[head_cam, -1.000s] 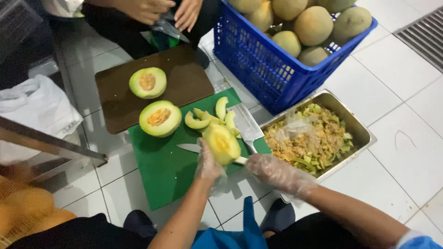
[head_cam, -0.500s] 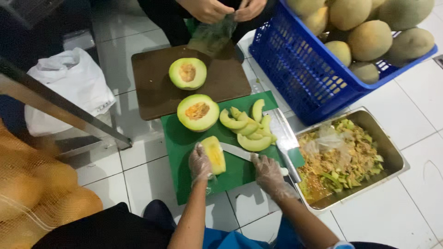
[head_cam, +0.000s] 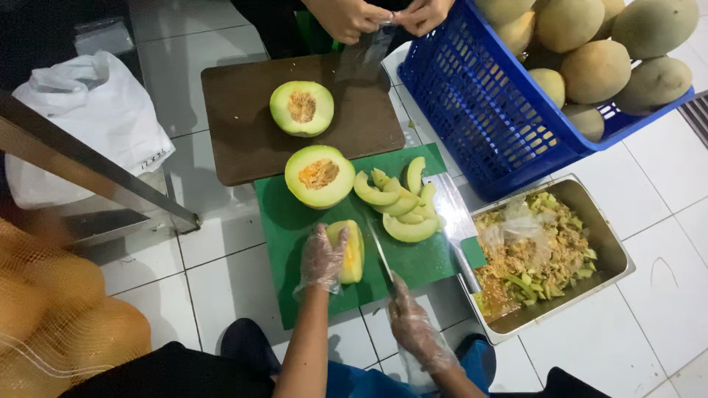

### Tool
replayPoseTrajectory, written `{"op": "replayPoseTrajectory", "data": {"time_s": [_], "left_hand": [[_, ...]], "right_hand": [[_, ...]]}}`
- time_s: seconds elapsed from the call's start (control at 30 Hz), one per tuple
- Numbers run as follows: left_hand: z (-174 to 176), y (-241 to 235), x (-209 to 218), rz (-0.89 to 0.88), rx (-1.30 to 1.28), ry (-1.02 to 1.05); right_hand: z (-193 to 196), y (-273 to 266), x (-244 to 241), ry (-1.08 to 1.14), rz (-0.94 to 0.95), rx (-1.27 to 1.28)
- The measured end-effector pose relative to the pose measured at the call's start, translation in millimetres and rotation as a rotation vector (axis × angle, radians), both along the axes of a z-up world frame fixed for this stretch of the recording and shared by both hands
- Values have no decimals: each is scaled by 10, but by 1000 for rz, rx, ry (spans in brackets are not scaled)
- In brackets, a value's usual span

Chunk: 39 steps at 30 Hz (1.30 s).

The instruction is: The person cuts a halved melon into wedges on a green cutting board using a knife. They scoop out the seeds from the melon halves and place the cut wedges into a plastic bag held by another person.

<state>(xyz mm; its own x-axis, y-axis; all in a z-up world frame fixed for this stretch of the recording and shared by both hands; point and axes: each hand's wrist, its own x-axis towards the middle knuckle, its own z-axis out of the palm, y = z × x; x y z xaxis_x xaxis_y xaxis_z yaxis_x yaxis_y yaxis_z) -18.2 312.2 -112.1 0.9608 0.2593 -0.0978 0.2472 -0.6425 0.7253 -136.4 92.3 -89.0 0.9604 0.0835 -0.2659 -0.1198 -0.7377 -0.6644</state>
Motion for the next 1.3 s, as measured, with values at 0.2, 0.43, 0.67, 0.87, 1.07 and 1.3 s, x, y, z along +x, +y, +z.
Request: {"op": "replayPoseTrajectory", "data": {"time_s": [0.2,0.43,0.67,0.87,1.07,1.3], "left_hand": [[93,-223,-67,13,-215,-137],[77,-318,-57,61,-170,19],[8,-330,9,78,-164,105],[-24,-335,48,90,-119,207],[-7,-294,77,84,-178,185],[-33,-281,85,71,-208,199]], "right_hand": [[50,143,-165,-88,-27,-21],[64,116,-340,52,-30,-74],[221,84,-391,53,52,-74],[206,183,-265,47,53,-50],[162,169,-291,-23,75,-29],[55,194,-209,-58,129,-45]]}}
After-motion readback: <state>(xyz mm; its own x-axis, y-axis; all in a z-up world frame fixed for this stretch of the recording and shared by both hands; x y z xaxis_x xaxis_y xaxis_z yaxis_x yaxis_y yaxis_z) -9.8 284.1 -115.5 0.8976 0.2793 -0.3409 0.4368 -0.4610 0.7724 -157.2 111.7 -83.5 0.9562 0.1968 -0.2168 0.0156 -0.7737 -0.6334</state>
